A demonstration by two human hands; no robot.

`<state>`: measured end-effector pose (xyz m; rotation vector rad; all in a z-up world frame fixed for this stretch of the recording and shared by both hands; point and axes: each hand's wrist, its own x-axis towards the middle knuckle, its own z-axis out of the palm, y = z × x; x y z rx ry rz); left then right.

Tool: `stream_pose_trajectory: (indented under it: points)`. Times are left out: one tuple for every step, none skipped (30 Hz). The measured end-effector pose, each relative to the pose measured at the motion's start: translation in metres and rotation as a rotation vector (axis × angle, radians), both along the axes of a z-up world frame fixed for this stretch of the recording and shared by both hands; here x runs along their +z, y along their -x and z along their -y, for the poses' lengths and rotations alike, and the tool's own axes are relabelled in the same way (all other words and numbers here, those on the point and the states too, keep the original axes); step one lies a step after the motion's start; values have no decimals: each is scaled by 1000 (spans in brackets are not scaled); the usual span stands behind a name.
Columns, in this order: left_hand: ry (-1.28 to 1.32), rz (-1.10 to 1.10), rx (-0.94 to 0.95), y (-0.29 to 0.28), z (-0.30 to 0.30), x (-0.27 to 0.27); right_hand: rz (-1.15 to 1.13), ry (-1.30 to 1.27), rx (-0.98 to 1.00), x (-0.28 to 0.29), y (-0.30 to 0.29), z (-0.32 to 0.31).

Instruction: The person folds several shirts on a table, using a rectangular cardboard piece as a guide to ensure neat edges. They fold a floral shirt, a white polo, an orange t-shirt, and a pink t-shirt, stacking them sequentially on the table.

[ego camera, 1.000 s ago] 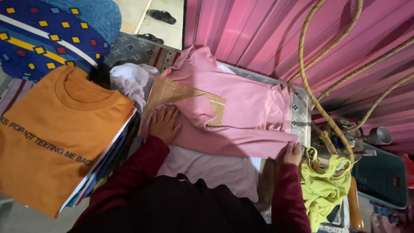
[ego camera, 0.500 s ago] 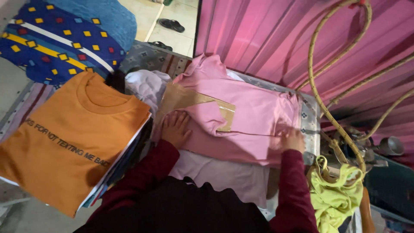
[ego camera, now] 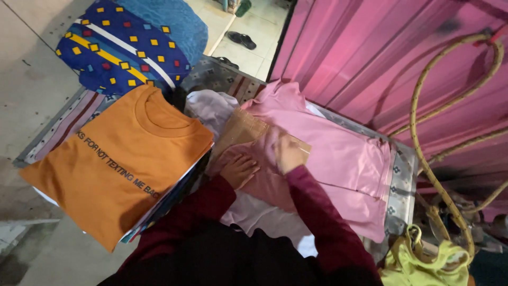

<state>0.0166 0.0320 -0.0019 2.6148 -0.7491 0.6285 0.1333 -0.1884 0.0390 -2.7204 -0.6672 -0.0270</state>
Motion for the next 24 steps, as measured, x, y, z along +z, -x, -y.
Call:
stream_pose_trajectory:
  points:
    - [18, -35, -66, 2, 1, 16, 141, 52, 170, -7, 13, -4]
    - [18, -36, -60, 5, 5, 30, 141, 52, 176, 2, 12, -5]
    - [-61, -27, -38, 7, 7, 45, 135, 4, 338, 11, 12, -7]
    - [-140, -18, -16, 10, 9, 59, 129, -45, 500, 19, 11, -9]
    - [-144, -17, -8, 10, 11, 70, 131, -48, 508, 34, 7, -8]
    - [-298, 24, 53, 11, 14, 81, 122, -120, 751, 49, 3, -7]
    - [-454, 64, 114, 12, 15, 92, 112, -195, 992, 63, -1, -8]
    - [-460, 63, 119, 11, 9, 76, 115, -200, 998, 35, -36, 4]
    - [-374, 37, 89, 11, 7, 60, 222, 65, 492, 7, -70, 20]
    - [-287, 11, 58, 11, 5, 43, 315, 318, -23, -21, -103, 35]
    - [-284, 17, 68, 7, 5, 38, 324, 320, -14, 5, -103, 37]
    - [-139, -16, 15, 3, 5, 33, 377, 90, -55, 31, -103, 39]
    - [3, -56, -44, 4, 4, 27, 418, -145, -97, 54, -96, 40]
    - [3, -58, -38, 6, 3, 28, 416, -146, -91, 35, -94, 40]
    - [-14, -61, -39, 7, 2, 28, 414, -185, -33, 16, -91, 42]
    - [-30, -65, -41, 8, 2, 29, 411, -223, 25, -3, -88, 44]
    - [-25, -65, -40, 7, 3, 28, 410, -219, 27, 4, -82, 37]
    - [-39, -56, -32, 7, 4, 27, 341, -192, 41, 11, -76, 31]
    - [-54, -47, -22, 8, 4, 26, 270, -168, 56, 17, -70, 24]
    - [-53, -49, -19, 7, 4, 25, 268, -167, 59, 17, -68, 21]
    - [-41, -48, -22, 8, 5, 24, 231, -219, 50, 17, -66, 19]
    - [-29, -47, -24, 8, 5, 23, 193, -271, 41, 16, -63, 17]
    - [-29, -47, -23, 6, 4, 20, 193, -271, 43, 20, -57, 19]
    - [-25, -58, -28, 4, 3, 18, 233, -256, 70, 24, -51, 21]
